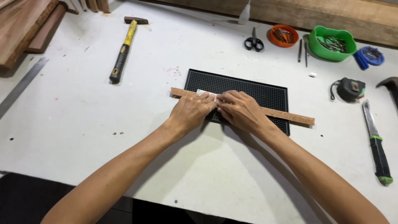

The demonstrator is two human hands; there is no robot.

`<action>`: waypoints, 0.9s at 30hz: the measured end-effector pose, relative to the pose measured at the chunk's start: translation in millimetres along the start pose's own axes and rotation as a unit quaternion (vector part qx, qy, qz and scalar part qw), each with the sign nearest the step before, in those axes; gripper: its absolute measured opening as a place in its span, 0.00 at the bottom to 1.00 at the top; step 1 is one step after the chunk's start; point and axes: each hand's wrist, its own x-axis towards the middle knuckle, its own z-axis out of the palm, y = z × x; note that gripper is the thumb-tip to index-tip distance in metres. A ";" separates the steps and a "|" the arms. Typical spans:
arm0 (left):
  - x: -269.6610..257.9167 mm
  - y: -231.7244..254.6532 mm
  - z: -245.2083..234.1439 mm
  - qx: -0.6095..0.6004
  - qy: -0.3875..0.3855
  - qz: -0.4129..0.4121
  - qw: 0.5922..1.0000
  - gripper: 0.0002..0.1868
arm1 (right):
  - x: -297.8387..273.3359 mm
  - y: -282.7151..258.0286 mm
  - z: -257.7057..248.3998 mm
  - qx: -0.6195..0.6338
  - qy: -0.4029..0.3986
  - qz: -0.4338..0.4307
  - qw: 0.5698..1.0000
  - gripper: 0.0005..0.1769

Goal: Sand a small wooden strip using sandpaper on a workbench.

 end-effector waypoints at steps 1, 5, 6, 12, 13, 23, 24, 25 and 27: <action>-5.2 -6.4 -4.0 0.004 0.000 -0.008 1.000 0.08 | 11.0 -2.0 4.8 0.004 0.000 -0.008 1.000 0.12; -26.6 -27.1 -16.9 0.028 -0.013 -0.077 0.997 0.09 | 48.9 -10.9 21.7 0.030 0.000 -0.041 0.999 0.11; -30.0 -30.8 -20.9 0.032 -0.013 -0.096 0.995 0.08 | 57.7 -12.0 23.3 0.044 0.004 -0.050 0.998 0.10; -25.2 -17.7 -40.6 0.058 -0.027 -0.155 0.986 0.08 | 70.6 -5.9 23.2 0.048 -0.009 -0.096 0.994 0.10; -23.0 -10.4 -39.8 0.060 -0.023 -0.164 0.984 0.08 | 64.7 -3.5 19.6 0.048 -0.010 -0.106 0.993 0.10; 2.8 64.2 -6.1 0.074 -0.036 -0.143 0.986 0.07 | -1.3 33.2 -11.5 0.037 -0.037 -0.164 0.985 0.13; 4.7 66.7 -8.6 0.077 -0.044 -0.142 0.986 0.07 | -2.1 35.6 -11.9 0.030 -0.030 -0.176 0.983 0.14; 4.0 62.6 -8.7 0.080 -0.044 -0.145 0.985 0.07 | 3.0 34.8 -10.7 0.031 -0.028 -0.180 0.983 0.14; 1.1 53.6 -9.2 0.081 -0.026 -0.146 0.986 0.06 | 13.3 31.5 -7.3 0.057 -0.031 -0.173 0.983 0.11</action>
